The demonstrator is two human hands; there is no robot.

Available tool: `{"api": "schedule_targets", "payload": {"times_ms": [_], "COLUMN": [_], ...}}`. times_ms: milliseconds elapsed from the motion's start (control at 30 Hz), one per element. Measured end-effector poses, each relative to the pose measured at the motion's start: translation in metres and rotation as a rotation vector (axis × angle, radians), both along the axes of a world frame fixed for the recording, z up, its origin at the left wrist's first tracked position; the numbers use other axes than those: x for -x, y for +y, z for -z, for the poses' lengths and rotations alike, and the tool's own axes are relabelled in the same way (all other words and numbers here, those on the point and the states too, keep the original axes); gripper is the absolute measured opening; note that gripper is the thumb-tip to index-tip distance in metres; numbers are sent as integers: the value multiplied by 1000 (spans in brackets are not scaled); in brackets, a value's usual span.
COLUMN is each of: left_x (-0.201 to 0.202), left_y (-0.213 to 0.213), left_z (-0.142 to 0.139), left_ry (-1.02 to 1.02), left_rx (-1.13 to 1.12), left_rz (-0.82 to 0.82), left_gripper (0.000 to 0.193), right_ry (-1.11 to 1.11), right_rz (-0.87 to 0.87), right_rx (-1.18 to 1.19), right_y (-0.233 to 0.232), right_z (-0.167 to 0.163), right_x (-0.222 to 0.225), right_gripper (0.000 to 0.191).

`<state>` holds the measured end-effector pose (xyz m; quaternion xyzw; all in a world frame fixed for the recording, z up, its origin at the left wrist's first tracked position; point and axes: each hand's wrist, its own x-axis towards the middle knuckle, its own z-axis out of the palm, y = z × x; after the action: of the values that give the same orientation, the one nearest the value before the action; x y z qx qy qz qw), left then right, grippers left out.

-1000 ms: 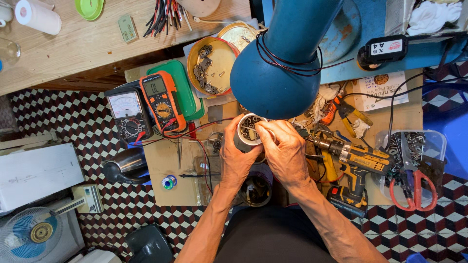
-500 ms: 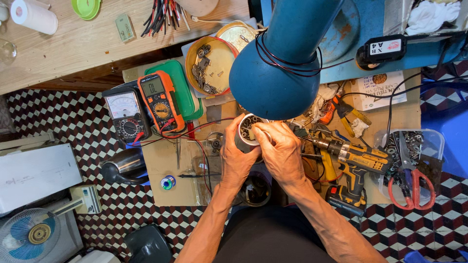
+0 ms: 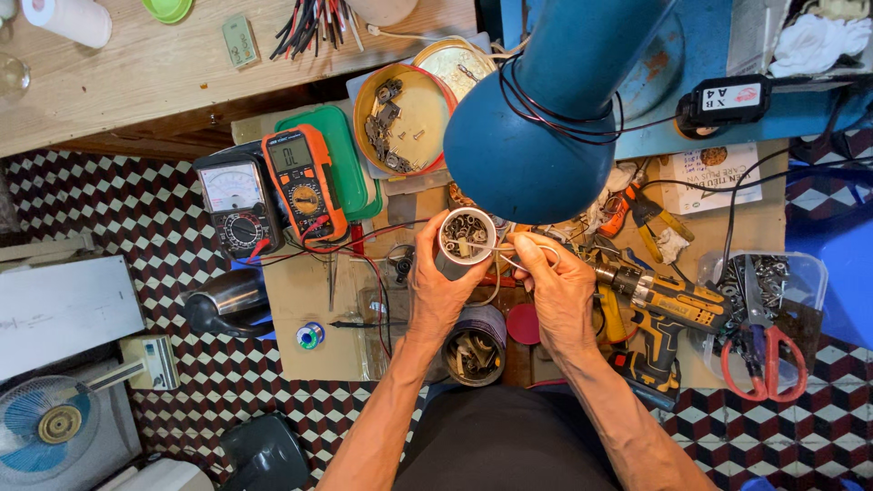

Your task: The person works at a cluttered workbench, handling small electronic components and wires. They use a multimeter to test connections on a motor assembly, then sort through a container of small parts, selecting and manipulating individual pieces with their hands.

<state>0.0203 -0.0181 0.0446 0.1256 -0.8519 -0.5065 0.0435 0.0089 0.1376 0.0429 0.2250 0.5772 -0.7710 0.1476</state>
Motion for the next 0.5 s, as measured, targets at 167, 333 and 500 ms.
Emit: {"api": "schedule_targets", "payload": {"times_ms": [167,333,500], "left_x": [0,0,-3], "left_y": [-10,-18,-27], "left_z": [3,5,18], "left_ry": [19,13,28], "left_rx": [-65,-113,-142], "left_rz": [-3,-15,-18], "left_gripper": [76,76,76], "right_ry": [-55,-59,-85], "right_rz": [-2,-9,-14], "right_rx": [164,293,350], "right_y": [1,-2,-4], "right_z": [16,23,21], "right_x": [2,5,9], "right_gripper": [32,29,27]}}
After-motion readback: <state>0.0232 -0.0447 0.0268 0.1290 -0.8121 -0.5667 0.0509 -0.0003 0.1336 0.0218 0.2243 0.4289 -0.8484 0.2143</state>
